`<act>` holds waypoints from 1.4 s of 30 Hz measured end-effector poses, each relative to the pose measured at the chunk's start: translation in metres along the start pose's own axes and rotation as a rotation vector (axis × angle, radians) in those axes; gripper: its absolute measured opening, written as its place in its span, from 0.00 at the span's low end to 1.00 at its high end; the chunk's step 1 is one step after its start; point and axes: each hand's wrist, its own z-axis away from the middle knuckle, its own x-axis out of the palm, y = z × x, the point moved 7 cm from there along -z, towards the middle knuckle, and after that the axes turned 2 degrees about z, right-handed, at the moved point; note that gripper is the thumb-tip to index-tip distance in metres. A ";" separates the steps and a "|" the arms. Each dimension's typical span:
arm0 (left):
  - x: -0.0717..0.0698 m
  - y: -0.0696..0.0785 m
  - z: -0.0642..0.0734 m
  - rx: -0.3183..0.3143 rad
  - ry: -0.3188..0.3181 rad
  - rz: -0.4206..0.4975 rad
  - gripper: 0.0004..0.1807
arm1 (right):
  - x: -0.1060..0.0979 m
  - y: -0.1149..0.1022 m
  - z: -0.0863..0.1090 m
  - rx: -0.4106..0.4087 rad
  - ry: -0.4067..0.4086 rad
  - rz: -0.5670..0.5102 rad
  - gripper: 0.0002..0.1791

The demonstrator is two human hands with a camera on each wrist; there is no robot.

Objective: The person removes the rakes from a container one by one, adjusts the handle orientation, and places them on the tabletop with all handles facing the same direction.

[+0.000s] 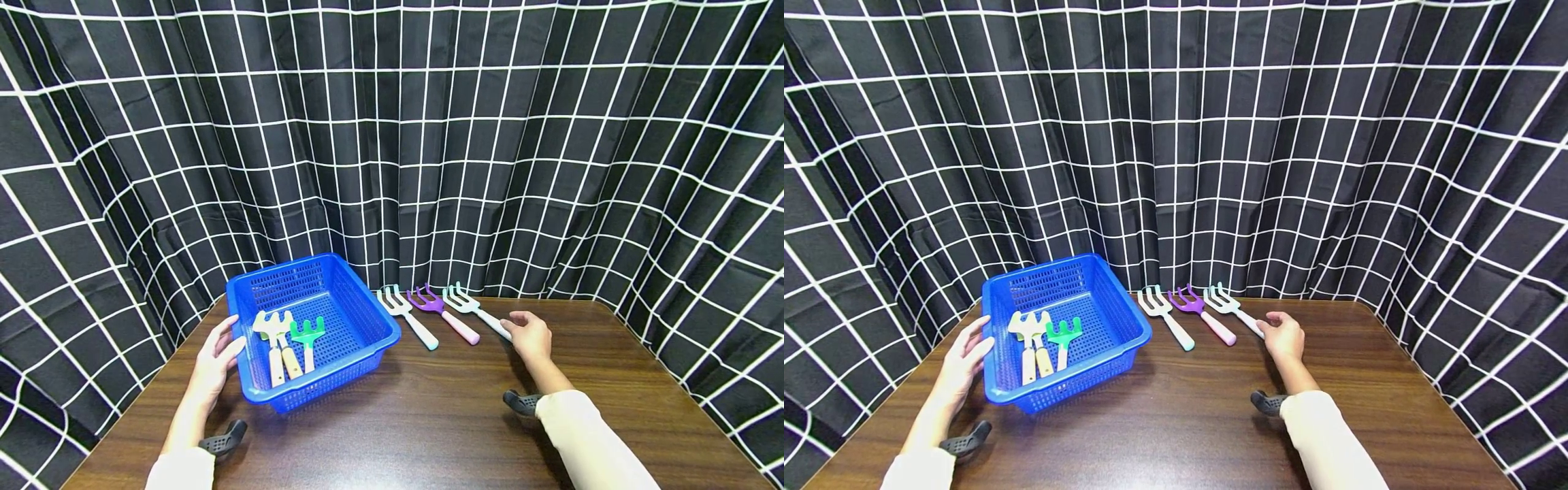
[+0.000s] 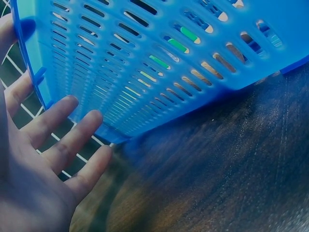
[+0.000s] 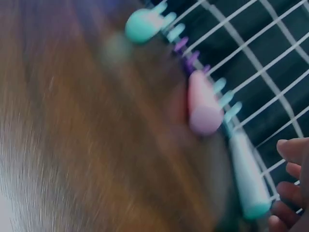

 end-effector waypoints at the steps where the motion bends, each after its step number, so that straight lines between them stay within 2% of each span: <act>1: 0.001 0.000 -0.001 -0.002 0.000 -0.005 0.29 | -0.003 -0.002 0.000 0.010 0.009 -0.021 0.17; 6: 0.003 0.003 -0.002 -0.014 0.000 -0.016 0.29 | -0.012 -0.011 0.001 0.085 0.023 -0.158 0.17; 10: 0.003 0.002 0.000 -0.020 0.001 -0.015 0.29 | -0.013 -0.020 0.003 0.114 -0.002 -0.305 0.17; 16: 0.001 0.000 0.003 -0.017 0.001 -0.013 0.30 | 0.001 -0.033 0.011 0.174 -0.141 -0.549 0.20; 19: 0.000 0.001 0.003 -0.016 0.002 -0.020 0.30 | 0.008 -0.044 0.017 0.183 -0.196 -0.619 0.19; 26: 0.000 0.001 0.003 0.009 -0.002 -0.008 0.29 | 0.019 -0.075 0.033 0.158 -0.310 -0.696 0.18; 33: 0.000 0.000 0.003 0.000 0.004 -0.019 0.29 | 0.033 -0.098 0.053 0.150 -0.428 -0.752 0.18; 42: 0.000 0.002 0.002 -0.010 0.001 -0.047 0.29 | 0.046 -0.130 0.071 0.018 -0.473 -0.713 0.18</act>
